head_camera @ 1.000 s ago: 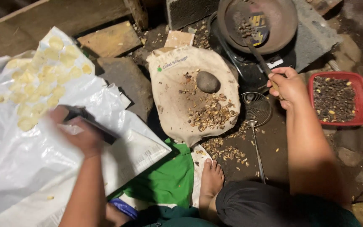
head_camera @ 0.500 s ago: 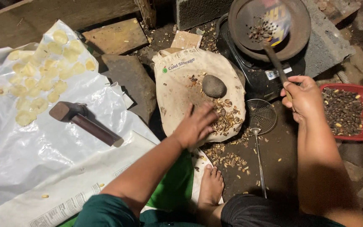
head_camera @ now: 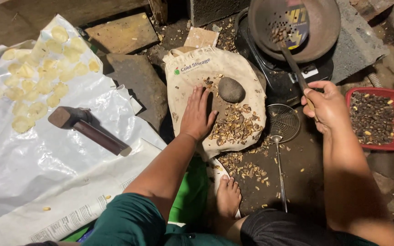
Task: Processing seeds by flattening them with a mallet, cracking them with a stone, and stirring them in a pan.
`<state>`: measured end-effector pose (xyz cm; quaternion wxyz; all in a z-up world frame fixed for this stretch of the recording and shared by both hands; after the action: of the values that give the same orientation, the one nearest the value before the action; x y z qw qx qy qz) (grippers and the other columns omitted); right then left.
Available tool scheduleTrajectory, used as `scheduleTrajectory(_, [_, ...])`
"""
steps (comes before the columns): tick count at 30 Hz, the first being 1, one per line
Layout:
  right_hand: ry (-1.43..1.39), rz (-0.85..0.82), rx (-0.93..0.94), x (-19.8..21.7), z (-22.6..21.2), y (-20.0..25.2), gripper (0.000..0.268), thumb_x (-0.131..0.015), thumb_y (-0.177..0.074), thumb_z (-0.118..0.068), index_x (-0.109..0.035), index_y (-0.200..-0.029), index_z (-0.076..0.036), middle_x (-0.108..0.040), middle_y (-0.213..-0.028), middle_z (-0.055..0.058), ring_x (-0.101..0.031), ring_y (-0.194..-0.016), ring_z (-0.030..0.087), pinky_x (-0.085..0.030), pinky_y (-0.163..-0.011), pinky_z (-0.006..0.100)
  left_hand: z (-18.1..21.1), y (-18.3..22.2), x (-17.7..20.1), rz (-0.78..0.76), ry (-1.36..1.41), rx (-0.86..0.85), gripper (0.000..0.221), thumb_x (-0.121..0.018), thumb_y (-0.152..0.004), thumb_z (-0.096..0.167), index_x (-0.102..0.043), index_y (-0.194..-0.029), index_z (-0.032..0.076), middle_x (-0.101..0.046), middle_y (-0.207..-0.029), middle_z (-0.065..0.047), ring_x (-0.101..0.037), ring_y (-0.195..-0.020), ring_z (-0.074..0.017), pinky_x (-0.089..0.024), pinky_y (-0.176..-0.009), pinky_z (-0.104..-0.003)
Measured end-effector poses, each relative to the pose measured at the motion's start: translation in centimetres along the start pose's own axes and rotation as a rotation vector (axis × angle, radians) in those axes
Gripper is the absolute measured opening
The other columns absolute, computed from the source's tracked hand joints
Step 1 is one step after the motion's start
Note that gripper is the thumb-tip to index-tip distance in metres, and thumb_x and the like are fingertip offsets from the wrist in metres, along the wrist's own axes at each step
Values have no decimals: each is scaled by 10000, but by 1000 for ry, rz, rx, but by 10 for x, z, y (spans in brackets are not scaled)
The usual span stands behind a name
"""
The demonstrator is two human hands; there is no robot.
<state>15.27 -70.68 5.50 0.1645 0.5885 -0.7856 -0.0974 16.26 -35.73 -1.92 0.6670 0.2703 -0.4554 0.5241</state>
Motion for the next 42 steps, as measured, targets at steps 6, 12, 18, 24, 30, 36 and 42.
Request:
scheduleTrajectory(6, [39, -31, -1, -6, -11, 0, 223, -558, -1036, -34, -506, -1251, -7, -573, -843, 80, -418, -503, 62, -291, -387, 177, -1, -1, 2, 14, 30, 5, 695, -443, -1053, 431, -268, -1579, 12, -191, -1694, -203, -156, -1589, -340, -144, -1300, -449])
scheduleTrajectory(12, [115, -8, 16, -1, -16, 4, 222, -543, -1048, -9, -470, -1257, 2, -562, -815, 82, -409, -486, 82, -300, -377, 207, -2, -1, 1, 9, 26, 16, 691, -420, -1061, 449, -261, -1580, 22, -187, -1696, -201, -153, -1592, -329, -145, -1303, -438])
scheduleTrajectory(18, [359, -28, 132, -6, -34, 40, 272, -561, -1022, 39, -482, -1281, 25, -585, -780, 117, -420, -450, 157, -295, -361, 284, -15, 2, -1, 55, 164, 96, 999, -614, -955, 606, -154, -1625, 25, -85, -1729, -188, -93, -1610, -341, -217, -1289, -443])
scheduleTrajectory(24, [882, -141, 103, -45, -59, 119, 413, -685, -927, -50, -607, -1333, -45, -713, -854, 142, -563, -501, 208, -401, -371, 331, -27, -7, -6, 163, 179, 210, 1457, -846, -730, 696, 73, -1629, 11, 125, -1698, -298, -152, -1591, -471, -334, -1256, -470])
scheduleTrajectory(30, [642, -100, 434, -41, -73, 102, 338, -643, -988, 80, -542, -1311, 86, -659, -885, 190, -588, -631, 222, -457, -490, 312, -9, -14, -12, 30, 134, 59, 1077, -803, -807, 606, -222, -1632, 229, -120, -1729, -130, -115, -1597, -392, -270, -1282, -539])
scheduleTrajectory(36, [398, 131, 322, 13, -24, -45, 216, -545, -1107, 3, -438, -1293, -18, -611, -831, 68, -499, -535, 143, -398, -440, 272, 2, -7, 21, 213, 244, -69, 168, -719, -917, 229, -706, -973, 70, -612, -1179, -89, -545, -1121, -299, -451, -1026, -404])
scheduleTrajectory(42, [1099, 156, 1168, -150, -102, 41, 240, -729, -818, 12, -751, -1057, 25, -660, -1243, 211, -552, -1141, 360, -467, -964, 454, -6, 3, 26, 206, 281, -50, 182, -692, -921, 181, -715, -1077, 91, -610, -1221, -73, -545, -1145, -291, -438, -1041, -398])
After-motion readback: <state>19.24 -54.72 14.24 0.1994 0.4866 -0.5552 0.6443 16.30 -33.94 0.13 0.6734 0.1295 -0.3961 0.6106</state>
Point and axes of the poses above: each hand's wrist, its own y-axis away from the middle knuckle, its own x-axis out of the back of the hand, z = x × y, the point moved 9 cm from there along -y, towards the middle knuckle
